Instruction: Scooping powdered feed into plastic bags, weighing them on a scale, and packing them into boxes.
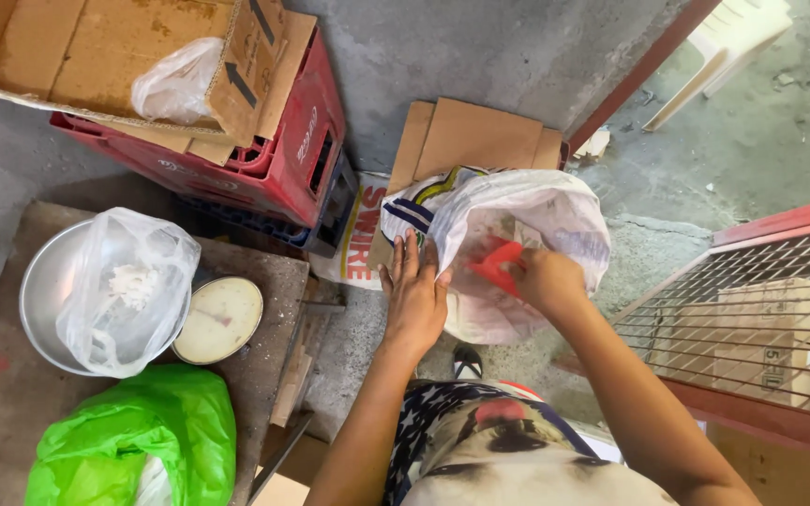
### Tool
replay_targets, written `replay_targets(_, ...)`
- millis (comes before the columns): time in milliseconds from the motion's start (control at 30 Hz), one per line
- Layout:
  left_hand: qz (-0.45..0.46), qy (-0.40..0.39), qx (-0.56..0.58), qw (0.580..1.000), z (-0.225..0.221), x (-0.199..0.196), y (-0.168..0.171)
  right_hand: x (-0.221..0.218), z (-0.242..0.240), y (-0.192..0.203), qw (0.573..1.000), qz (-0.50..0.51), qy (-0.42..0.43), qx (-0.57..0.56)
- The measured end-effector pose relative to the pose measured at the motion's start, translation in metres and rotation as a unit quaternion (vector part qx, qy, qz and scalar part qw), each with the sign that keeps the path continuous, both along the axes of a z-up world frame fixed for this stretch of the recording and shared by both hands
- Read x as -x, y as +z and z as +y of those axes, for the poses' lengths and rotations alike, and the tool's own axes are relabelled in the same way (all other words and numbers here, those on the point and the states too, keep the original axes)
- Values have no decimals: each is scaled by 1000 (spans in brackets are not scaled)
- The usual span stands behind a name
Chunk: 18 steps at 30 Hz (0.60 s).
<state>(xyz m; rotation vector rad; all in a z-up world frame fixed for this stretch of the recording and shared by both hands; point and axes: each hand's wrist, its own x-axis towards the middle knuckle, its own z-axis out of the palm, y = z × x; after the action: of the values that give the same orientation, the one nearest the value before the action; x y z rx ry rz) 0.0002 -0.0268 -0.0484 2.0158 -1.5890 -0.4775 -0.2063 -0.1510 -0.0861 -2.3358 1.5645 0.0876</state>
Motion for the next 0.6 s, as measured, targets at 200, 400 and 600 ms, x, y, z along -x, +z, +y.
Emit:
replay_targets(200, 16, 1, 4, 1000, -1, 6, -11, 7, 6, -40, 998, 57, 10, -17)
replay_targets(400, -4, 21, 14, 1000, -3, 2, -10, -10, -10, -11, 998, -54, 19, 35)
replay_targets(600, 3, 37, 18, 999, -3, 5, -10, -14, -2, 2, 999, -16, 18, 27)
